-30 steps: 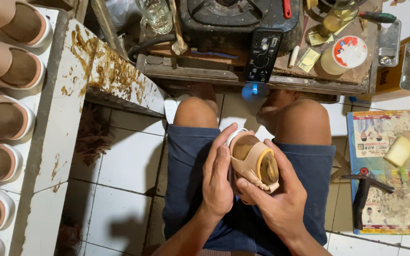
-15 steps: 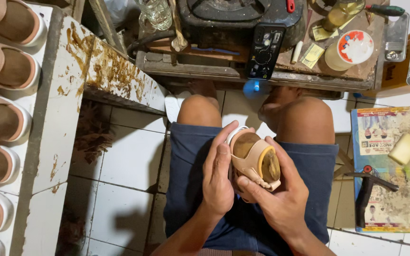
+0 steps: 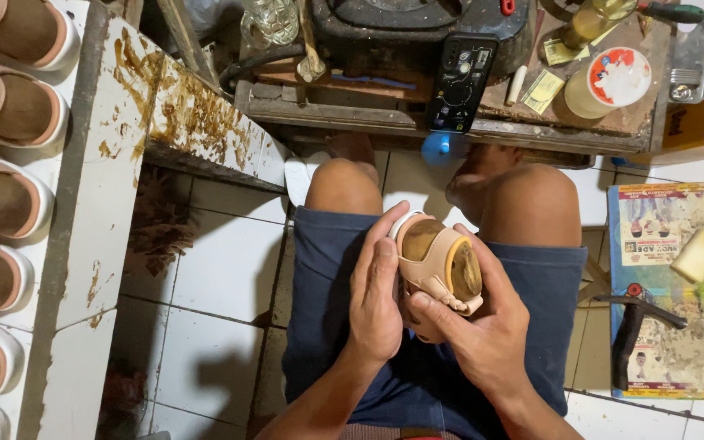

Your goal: The person heats a white rubber sandal sole over a gas burner flame, then presses the softened sole onto a wooden shoe last fitted with a sandal upper and trims the sole edge with a knife. They repeat the heating and pressing for a second sandal and place the finished sandal on a rack with others.

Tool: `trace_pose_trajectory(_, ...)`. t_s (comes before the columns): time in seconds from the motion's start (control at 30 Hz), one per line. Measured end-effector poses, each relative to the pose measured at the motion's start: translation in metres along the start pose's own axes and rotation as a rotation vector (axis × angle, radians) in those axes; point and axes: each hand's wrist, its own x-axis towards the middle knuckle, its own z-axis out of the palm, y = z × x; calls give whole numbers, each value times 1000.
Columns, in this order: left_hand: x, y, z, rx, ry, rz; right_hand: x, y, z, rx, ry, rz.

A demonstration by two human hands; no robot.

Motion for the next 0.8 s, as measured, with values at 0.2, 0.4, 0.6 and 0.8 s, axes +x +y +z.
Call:
trace_pose_trajectory(0.2, 2, -8, -2, -26, 21, -8, 3, 4, -2, -24, -1, 18)
trace_pose_trajectory(0.4, 1, -10, -2, -38, 20, -15, 2, 5, -2, -1, 1, 26)
trace_pose_trajectory(0.6, 1, -8, -3, 19, 18, -7, 2, 4, -1, -24, 2, 25)
trace_pose_trajectory(0.8, 0, -8, -4, 33, 44, 14, 2, 7, 1, -19, -2, 30)
